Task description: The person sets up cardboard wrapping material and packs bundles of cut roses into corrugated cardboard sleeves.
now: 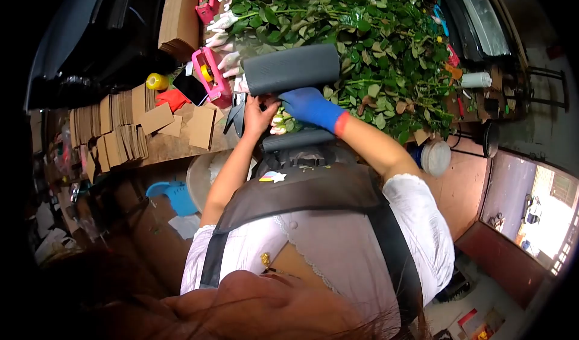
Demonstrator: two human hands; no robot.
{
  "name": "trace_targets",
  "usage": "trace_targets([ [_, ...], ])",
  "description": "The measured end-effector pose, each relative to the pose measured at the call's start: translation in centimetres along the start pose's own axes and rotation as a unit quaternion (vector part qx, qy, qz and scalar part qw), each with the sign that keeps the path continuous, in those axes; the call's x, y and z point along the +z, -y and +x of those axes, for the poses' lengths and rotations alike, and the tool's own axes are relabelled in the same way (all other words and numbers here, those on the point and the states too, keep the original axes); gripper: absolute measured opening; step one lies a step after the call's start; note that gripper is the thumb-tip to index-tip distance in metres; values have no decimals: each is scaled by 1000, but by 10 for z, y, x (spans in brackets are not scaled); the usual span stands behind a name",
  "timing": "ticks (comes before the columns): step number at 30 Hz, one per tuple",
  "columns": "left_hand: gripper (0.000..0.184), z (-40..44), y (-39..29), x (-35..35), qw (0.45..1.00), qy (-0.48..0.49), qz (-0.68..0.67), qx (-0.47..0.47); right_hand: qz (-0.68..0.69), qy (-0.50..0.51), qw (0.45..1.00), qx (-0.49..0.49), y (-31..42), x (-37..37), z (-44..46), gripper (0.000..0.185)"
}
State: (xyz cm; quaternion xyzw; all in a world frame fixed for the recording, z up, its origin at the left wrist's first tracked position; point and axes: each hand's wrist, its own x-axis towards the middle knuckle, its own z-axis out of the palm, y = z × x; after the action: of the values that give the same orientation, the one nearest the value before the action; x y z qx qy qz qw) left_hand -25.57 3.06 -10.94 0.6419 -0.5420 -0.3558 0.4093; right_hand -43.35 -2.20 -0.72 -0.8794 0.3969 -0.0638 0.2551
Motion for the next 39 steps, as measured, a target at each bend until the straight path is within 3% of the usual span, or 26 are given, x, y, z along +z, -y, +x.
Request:
trace_targets([
  [2,34,3,5,1,1000,0,-3,-1,219,-92,968,-82,6,-35,-20,28],
  [4,38,-1,5,1,1000,6,7,-13,245,-180,952,19,10,-80,-44,33],
  [6,39,-4,5,0,1000,12,17,-22,184,-344,916,92,-19,-94,-44,34],
  [8,39,-1,8,3,999,10,-3,-33,66,-144,957,243,-49,-101,-29,34],
  [9,37,0,13,5,999,18,-3,-36,3,-39,949,312,-62,-102,-29,34],
  [11,34,0,7,1,999,27,10,-34,143,-134,967,161,-83,-98,-45,36],
  [13,32,-2,-21,-10,999,25,33,-24,261,-228,938,32,-69,-118,-61,39],
  [14,30,-1,-18,-9,998,38,18,-50,356,-225,907,21,-57,-135,-74,37],
  [16,28,1,-10,-5,992,70,-13,-100,488,-71,870,22,-97,-130,-112,34],
  [17,28,-2,-14,-2,998,-17,56,29,455,0,890,8,-100,-123,-110,32],
  [18,32,-1,14,2,998,10,58,-8,420,70,905,-6,-101,-116,-106,31],
  [19,37,1,41,6,996,37,63,-45,493,117,858,-83,-82,-117,-87,31],
  [20,37,1,42,9,999,2,13,-53,530,98,842,37,-65,-109,-81,36],
  [21,37,0,42,11,997,-34,-38,-57,461,76,880,85,-57,-99,-69,40],
  [22,37,1,28,-2,999,22,-38,-4,390,54,910,133,-53,-85,-59,45],
  [24,35,3,3,-44,985,134,-37,99,180,76,977,83,-54,-59,-50,62],
  [25,32,4,4,-58,985,169,-38,-1,79,111,990,33,-60,-42,-47,76],
  [26,25,5,1,-74,966,169,193,40,-74,114,991,-10,-61,-23,-49,77],
  [28,23,5,-49,-88,904,204,373,38,-163,214,963,27,-39,-24,-39,76],
  [31,22,0,-70,-63,878,190,345,272,-188,261,945,67,-36,-7,-34,76],
  [32,38,4,-64,-49,879,207,276,330,-192,269,941,64,-35,-6,-34,75],
  [34,70,1,-55,-27,853,187,295,386,-206,285,934,60,-33,-10,-32,72],
  [37,88,5,-49,-21,845,270,337,316,-95,284,954,16,-35,-33,-37,70],
  [39,89,5,-50,-22,837,268,350,323,138,295,945,-5,-18,-53,-44,70],
])
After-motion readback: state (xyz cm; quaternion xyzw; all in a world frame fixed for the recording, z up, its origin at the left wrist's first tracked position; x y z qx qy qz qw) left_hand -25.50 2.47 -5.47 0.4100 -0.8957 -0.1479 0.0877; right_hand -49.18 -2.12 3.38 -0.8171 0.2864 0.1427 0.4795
